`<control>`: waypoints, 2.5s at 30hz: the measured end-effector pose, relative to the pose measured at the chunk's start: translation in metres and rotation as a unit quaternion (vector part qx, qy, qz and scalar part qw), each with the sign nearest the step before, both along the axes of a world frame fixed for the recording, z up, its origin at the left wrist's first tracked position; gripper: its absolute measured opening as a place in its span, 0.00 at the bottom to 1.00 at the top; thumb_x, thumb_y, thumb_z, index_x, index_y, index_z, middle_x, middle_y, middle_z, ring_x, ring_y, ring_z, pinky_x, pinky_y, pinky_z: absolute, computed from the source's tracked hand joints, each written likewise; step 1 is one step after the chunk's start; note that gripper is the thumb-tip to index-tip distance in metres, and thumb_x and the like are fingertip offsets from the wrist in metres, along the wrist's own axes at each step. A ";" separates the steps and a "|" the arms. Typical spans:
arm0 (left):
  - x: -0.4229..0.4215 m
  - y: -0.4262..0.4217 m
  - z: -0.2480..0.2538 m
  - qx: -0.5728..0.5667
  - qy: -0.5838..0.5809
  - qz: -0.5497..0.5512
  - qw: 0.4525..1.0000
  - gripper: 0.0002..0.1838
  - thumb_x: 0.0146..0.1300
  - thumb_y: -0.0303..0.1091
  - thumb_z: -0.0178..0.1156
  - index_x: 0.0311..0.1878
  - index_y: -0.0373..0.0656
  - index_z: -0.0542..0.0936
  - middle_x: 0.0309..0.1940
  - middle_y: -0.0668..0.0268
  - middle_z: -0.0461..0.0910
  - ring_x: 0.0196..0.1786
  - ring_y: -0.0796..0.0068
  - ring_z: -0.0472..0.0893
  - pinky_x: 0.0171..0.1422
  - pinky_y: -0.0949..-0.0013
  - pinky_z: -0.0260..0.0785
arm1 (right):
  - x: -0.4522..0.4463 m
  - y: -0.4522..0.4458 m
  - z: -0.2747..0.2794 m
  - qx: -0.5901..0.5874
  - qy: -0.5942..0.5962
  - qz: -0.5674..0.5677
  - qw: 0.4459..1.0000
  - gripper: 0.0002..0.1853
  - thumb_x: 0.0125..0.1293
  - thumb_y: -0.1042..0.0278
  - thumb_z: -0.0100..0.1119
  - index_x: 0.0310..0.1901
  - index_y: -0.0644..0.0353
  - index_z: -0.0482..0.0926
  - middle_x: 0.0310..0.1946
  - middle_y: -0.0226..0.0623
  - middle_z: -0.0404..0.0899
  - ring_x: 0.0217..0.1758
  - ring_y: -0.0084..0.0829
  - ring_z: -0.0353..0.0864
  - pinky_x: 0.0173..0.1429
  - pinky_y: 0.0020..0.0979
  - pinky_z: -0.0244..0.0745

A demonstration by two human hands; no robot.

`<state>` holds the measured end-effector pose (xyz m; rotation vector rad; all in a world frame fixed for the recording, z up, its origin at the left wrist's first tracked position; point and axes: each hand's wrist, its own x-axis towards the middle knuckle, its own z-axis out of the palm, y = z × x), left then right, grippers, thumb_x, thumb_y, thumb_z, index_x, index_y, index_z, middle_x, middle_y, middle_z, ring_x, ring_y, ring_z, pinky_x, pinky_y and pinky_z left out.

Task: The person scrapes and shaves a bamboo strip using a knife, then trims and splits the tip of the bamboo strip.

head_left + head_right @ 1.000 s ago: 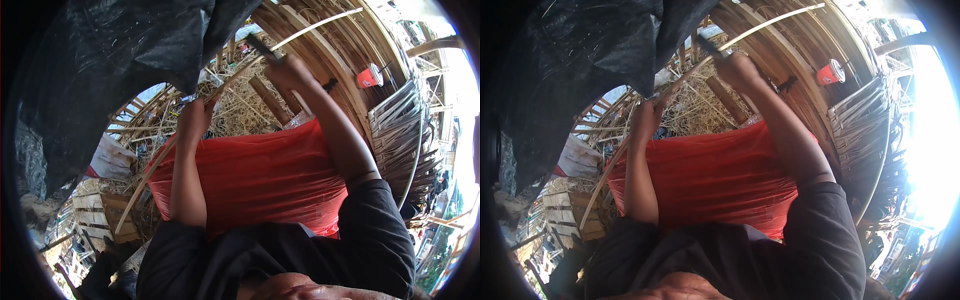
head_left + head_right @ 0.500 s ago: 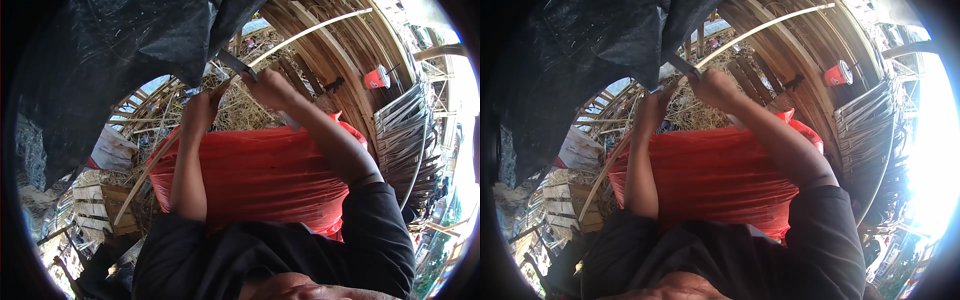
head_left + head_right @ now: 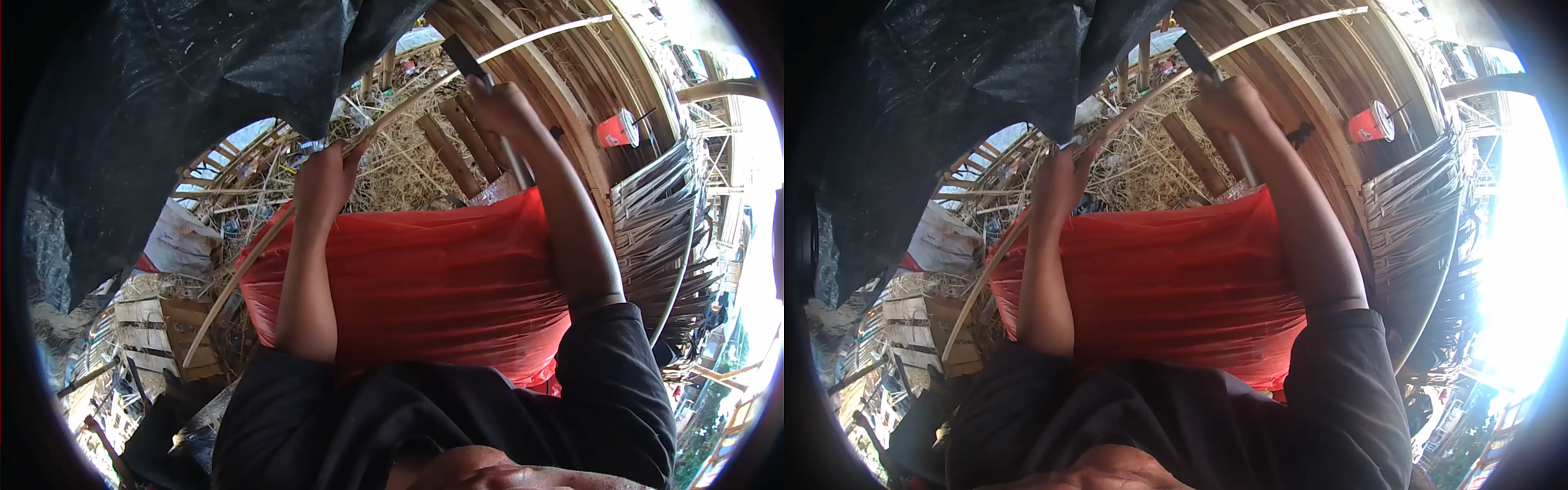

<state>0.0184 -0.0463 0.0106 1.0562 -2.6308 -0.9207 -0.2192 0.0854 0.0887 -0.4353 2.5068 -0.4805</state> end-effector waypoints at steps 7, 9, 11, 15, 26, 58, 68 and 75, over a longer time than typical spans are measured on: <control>-0.003 -0.002 -0.011 -0.031 0.019 0.006 0.999 0.25 0.75 0.55 0.56 0.39 0.40 0.83 0.27 0.48 0.84 0.33 0.45 0.86 0.35 0.47 0.76 | 0.007 -0.006 0.001 0.026 0.018 0.105 0.994 0.34 0.77 0.36 0.45 0.41 0.65 0.83 0.21 0.40 0.79 0.22 0.27 0.81 0.25 0.33 0.81; -0.001 0.001 -0.008 -0.027 0.000 0.014 1.000 0.24 0.75 0.55 0.56 0.39 0.40 0.83 0.27 0.47 0.84 0.33 0.45 0.86 0.35 0.47 0.76 | -0.026 0.004 0.011 0.004 0.009 0.022 1.000 0.33 0.78 0.36 0.43 0.47 0.65 0.80 0.23 0.41 0.80 0.22 0.25 0.81 0.25 0.33 0.81; -0.002 0.004 -0.014 -0.042 0.020 0.012 0.999 0.25 0.75 0.56 0.55 0.40 0.41 0.84 0.27 0.47 0.84 0.33 0.44 0.86 0.35 0.47 0.76 | -0.018 0.006 -0.028 0.110 0.161 0.217 0.956 0.32 0.78 0.37 0.42 0.49 0.65 0.80 0.22 0.40 0.80 0.21 0.24 0.80 0.23 0.31 0.79; -0.004 -0.002 -0.019 -0.027 0.027 0.010 0.999 0.26 0.75 0.57 0.54 0.41 0.40 0.83 0.27 0.47 0.84 0.34 0.44 0.86 0.36 0.47 0.76 | 0.028 -0.008 -0.016 0.020 0.093 0.097 0.991 0.33 0.77 0.36 0.46 0.39 0.65 0.83 0.17 0.36 0.78 0.16 0.25 0.77 0.20 0.33 0.75; -0.006 0.003 -0.016 -0.044 0.010 0.016 0.999 0.27 0.76 0.58 0.52 0.40 0.39 0.81 0.26 0.48 0.84 0.34 0.43 0.85 0.37 0.45 0.76 | 0.000 -0.005 -0.016 0.033 0.039 0.110 0.993 0.33 0.77 0.42 0.48 0.47 0.73 0.84 0.27 0.43 0.84 0.25 0.37 0.85 0.32 0.37 0.83; -0.013 0.021 0.004 -0.045 0.011 0.034 0.998 0.25 0.76 0.55 0.53 0.41 0.39 0.83 0.24 0.49 0.83 0.33 0.44 0.86 0.36 0.47 0.77 | 0.036 -0.002 0.008 -0.078 -0.013 0.203 0.976 0.29 0.75 0.43 0.55 0.31 0.66 0.81 0.21 0.41 0.83 0.26 0.31 0.86 0.35 0.37 0.79; -0.013 0.023 0.001 -0.061 0.013 0.022 0.998 0.24 0.75 0.54 0.55 0.39 0.40 0.82 0.22 0.51 0.83 0.31 0.44 0.86 0.34 0.47 0.77 | 0.062 -0.007 0.003 -0.101 0.206 0.247 0.941 0.27 0.63 0.44 0.64 0.36 0.69 0.84 0.27 0.51 0.86 0.36 0.50 0.89 0.44 0.46 0.84; -0.013 0.026 0.004 -0.063 0.043 0.017 0.997 0.22 0.75 0.52 0.56 0.38 0.40 0.82 0.23 0.49 0.83 0.31 0.45 0.86 0.33 0.47 0.77 | 0.074 -0.014 -0.008 -0.086 0.205 0.191 0.956 0.38 0.62 0.31 0.63 0.27 0.71 0.82 0.18 0.53 0.81 0.28 0.52 0.87 0.34 0.47 0.82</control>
